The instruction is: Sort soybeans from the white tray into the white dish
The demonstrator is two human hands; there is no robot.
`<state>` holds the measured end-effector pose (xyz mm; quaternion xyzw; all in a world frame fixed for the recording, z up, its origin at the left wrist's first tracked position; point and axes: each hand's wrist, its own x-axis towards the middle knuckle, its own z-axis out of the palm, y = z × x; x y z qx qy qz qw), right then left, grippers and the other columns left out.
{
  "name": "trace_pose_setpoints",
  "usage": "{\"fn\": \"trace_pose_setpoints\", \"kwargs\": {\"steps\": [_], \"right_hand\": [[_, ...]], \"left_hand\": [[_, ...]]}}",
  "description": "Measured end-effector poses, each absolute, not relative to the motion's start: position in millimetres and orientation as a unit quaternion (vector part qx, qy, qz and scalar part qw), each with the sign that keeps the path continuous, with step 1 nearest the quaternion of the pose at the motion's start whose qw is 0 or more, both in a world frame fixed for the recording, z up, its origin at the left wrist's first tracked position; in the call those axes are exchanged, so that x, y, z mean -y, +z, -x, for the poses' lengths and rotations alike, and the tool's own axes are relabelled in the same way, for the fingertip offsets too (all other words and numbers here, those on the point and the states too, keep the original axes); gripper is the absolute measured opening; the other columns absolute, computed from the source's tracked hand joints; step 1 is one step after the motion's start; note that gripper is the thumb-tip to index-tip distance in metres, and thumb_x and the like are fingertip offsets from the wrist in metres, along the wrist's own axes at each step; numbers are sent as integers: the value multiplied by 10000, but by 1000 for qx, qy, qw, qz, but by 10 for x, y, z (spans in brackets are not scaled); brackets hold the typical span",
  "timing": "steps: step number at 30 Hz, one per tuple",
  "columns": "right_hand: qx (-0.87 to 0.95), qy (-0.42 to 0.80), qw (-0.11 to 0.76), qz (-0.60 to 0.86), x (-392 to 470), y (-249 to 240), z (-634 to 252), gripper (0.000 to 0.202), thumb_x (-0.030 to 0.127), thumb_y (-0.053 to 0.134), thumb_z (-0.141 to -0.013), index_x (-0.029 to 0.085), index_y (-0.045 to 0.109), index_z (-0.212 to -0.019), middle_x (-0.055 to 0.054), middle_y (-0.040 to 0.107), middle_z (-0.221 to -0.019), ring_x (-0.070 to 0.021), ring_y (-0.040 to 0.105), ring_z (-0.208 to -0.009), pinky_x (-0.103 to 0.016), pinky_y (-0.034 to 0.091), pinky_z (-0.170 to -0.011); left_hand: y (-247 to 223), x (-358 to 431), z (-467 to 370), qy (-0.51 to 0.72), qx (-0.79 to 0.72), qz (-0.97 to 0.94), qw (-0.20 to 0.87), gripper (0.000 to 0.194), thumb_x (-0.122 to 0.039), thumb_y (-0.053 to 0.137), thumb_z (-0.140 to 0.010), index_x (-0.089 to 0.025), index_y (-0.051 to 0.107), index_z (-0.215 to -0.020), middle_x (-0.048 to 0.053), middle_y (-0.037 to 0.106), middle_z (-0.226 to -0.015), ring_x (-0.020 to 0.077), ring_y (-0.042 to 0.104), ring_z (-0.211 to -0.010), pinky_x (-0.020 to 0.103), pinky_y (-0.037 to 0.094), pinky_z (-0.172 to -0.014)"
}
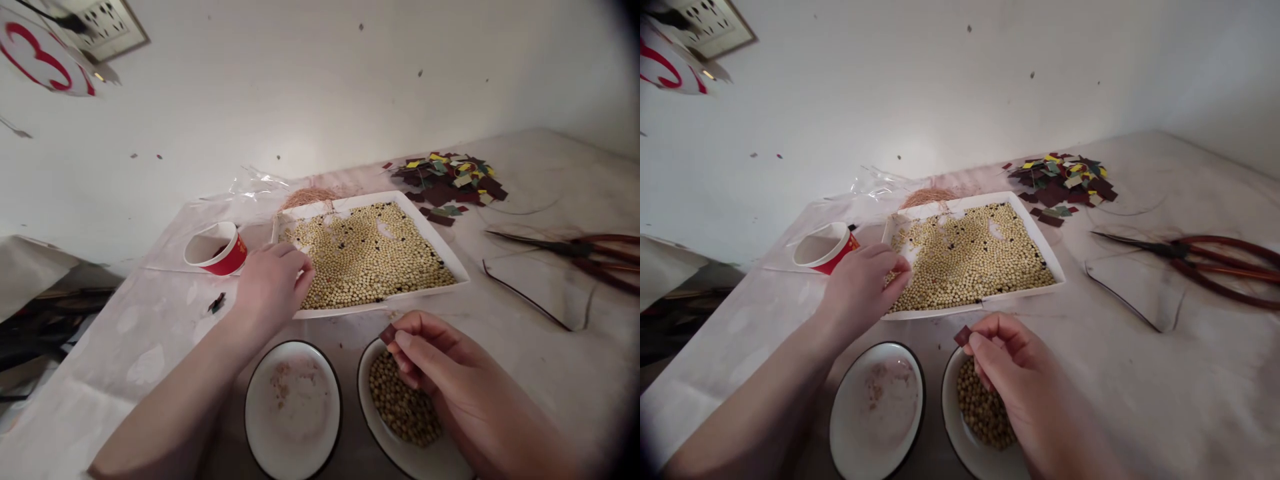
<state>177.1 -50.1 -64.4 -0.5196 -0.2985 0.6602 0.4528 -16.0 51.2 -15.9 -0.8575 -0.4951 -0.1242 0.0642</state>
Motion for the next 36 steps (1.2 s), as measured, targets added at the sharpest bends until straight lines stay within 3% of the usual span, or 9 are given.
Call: {"fn": "trace_pose_setpoints", "kwargs": {"steps": [3,5,12,25,36], "right_hand": [[303,673,444,509,499,-642,-1765,207,388,592,-775,206,535,-696,30,479,-624,-95,368,-557,-250,274,-503],[305,680,440,502,505,-642,-1759,204,374,582,-784,204,520,-690,40,448,-600,-93,352,-551,-248,273,-505],[373,658,430,494,515,-618,-1745,185,343,535,-825,202,521,-706,46,426,-613,-99,348,-580,-243,300,-538],[398,646,410,506,503,-616,-1752,183,305,503,-838,203,510,-686,47,425,-600,-106,352,-577,-240,301,-534],[314,625,508,503,444,-582,-1852,160,328,573,-803,212,523,-704,38,475,-618,-104,378,-559,-249,292,-524]], "left_hand": [[27,-182,14,-243,394,886,-4,68,-198,556,-810,-180,599,-760,1,592,-771,135,540,-724,291,422,-672],[85,8,-77,-260,331,906,-30,34,-177,584,-795,-174,600,-765,2,592,-785,132,523,-737,300,416,-698],[-24,113,-196,-223,310,924,-5,139,-184,548,-831,-165,619,-713,11,593,-717,139,503,-707,318,400,-684],[-79,69,-204,-213,301,930,4,151,-204,540,-838,-166,601,-705,9,587,-711,137,502,-699,297,401,-671],[-59,102,-212,-173,242,953,-65,174,-251,527,-858,-169,597,-721,7,574,-703,132,501,-685,295,415,-662]]}}
